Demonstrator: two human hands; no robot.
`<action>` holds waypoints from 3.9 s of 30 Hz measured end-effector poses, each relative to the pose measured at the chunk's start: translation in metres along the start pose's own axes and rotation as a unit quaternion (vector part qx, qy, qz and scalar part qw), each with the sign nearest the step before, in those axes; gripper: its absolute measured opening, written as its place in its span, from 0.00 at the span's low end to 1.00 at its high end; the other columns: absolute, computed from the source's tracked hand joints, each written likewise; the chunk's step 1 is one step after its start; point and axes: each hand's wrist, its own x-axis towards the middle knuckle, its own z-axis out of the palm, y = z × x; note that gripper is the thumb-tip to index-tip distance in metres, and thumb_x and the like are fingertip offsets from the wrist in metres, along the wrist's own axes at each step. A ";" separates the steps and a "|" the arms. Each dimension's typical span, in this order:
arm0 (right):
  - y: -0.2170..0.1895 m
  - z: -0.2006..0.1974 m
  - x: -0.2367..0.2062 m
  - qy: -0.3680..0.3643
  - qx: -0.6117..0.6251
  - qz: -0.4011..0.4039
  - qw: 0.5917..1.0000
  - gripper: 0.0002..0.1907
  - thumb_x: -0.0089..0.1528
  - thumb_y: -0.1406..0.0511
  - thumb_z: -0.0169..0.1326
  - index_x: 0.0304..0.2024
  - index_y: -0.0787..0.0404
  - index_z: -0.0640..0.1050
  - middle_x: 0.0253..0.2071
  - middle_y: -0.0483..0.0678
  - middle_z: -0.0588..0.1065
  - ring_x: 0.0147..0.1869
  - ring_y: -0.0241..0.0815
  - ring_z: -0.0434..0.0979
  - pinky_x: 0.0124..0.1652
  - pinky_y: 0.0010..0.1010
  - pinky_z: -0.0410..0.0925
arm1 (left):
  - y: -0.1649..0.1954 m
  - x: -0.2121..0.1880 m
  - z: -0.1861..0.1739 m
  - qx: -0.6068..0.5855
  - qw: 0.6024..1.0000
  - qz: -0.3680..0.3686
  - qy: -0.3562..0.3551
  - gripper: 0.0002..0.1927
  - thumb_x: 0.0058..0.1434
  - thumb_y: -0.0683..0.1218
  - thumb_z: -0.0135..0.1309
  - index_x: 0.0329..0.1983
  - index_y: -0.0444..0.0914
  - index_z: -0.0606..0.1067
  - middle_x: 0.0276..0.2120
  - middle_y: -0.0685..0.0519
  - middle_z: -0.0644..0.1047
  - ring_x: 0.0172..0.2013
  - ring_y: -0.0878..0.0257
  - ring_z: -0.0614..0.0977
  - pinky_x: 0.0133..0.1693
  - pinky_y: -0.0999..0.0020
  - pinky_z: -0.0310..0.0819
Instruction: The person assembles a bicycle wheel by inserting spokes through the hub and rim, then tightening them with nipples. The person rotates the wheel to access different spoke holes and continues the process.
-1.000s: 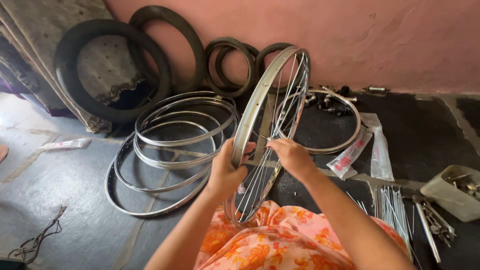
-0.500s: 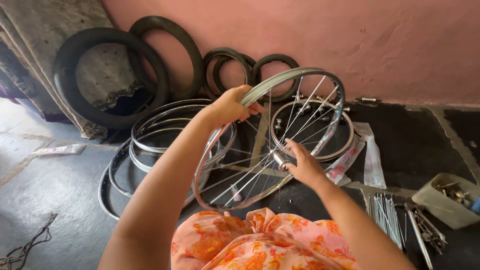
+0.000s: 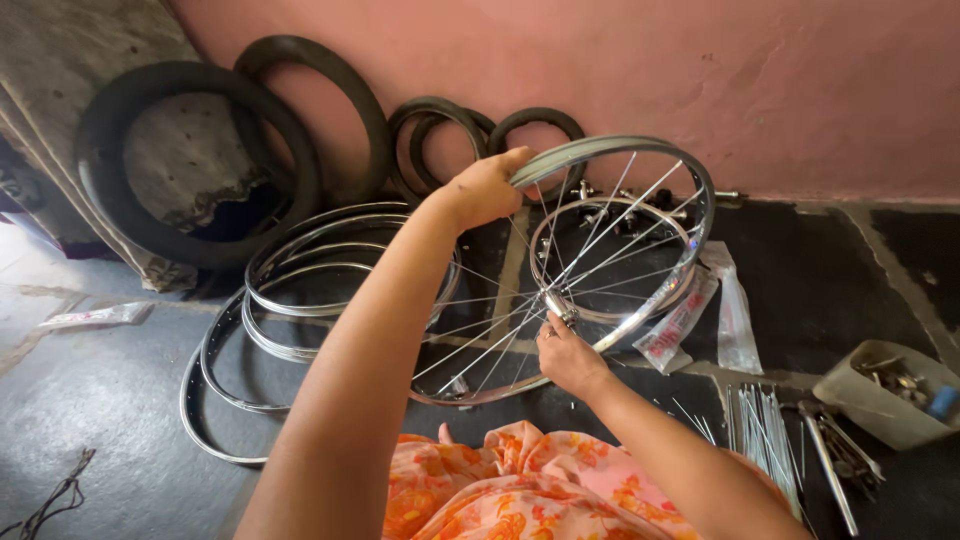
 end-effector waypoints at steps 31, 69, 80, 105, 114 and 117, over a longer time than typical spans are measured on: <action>0.027 0.002 0.022 -0.023 0.261 0.045 0.964 0.06 0.57 0.68 0.56 0.31 0.56 0.84 0.38 0.45 0.77 0.55 0.45 0.75 0.59 0.36 0.65 | 0.012 -0.006 -0.008 0.132 0.991 -0.018 0.025 0.40 0.56 0.78 0.44 0.62 0.50 0.71 0.48 0.44 0.81 0.54 0.47 0.79 0.54 0.54 0.70; 0.053 -0.005 -0.011 0.247 0.575 0.423 0.656 0.05 0.63 0.70 0.57 0.38 0.65 0.82 0.33 0.49 0.82 0.34 0.38 0.84 0.34 0.27 0.74 | 0.019 0.006 0.011 0.061 0.998 0.028 -0.022 0.38 0.63 0.75 0.32 0.56 0.44 0.75 0.39 0.46 0.83 0.46 0.54 0.84 0.48 0.56 0.75; 0.052 -0.007 -0.008 0.255 0.597 0.441 0.620 0.04 0.63 0.70 0.57 0.37 0.64 0.81 0.32 0.47 0.82 0.34 0.36 0.84 0.34 0.26 0.74 | 0.019 -0.003 0.007 0.065 0.997 0.043 -0.018 0.37 0.62 0.75 0.36 0.54 0.46 0.75 0.39 0.49 0.83 0.46 0.55 0.84 0.48 0.57 0.75; 0.090 -0.020 -0.024 0.212 0.568 0.389 0.693 0.06 0.61 0.67 0.62 0.39 0.63 0.81 0.34 0.51 0.81 0.33 0.43 0.82 0.34 0.30 0.71 | 0.044 0.001 0.025 0.129 0.989 0.073 0.015 0.39 0.61 0.75 0.46 0.63 0.46 0.70 0.50 0.44 0.80 0.54 0.47 0.79 0.53 0.55 0.71; 0.087 -0.009 -0.024 0.173 0.611 0.407 0.656 0.09 0.59 0.66 0.63 0.38 0.64 0.81 0.32 0.48 0.82 0.32 0.38 0.82 0.33 0.28 0.72 | 0.050 -0.007 0.020 0.136 0.990 0.031 0.012 0.28 0.57 0.66 0.56 0.56 0.50 0.74 0.45 0.50 0.83 0.49 0.52 0.83 0.49 0.56 0.73; 0.085 -0.003 -0.020 0.200 0.584 0.405 0.675 0.11 0.58 0.66 0.65 0.40 0.64 0.80 0.34 0.48 0.81 0.35 0.37 0.83 0.35 0.27 0.74 | 0.048 -0.006 0.019 0.143 0.990 0.010 0.011 0.27 0.58 0.66 0.54 0.55 0.48 0.74 0.44 0.49 0.83 0.48 0.52 0.83 0.49 0.56 0.74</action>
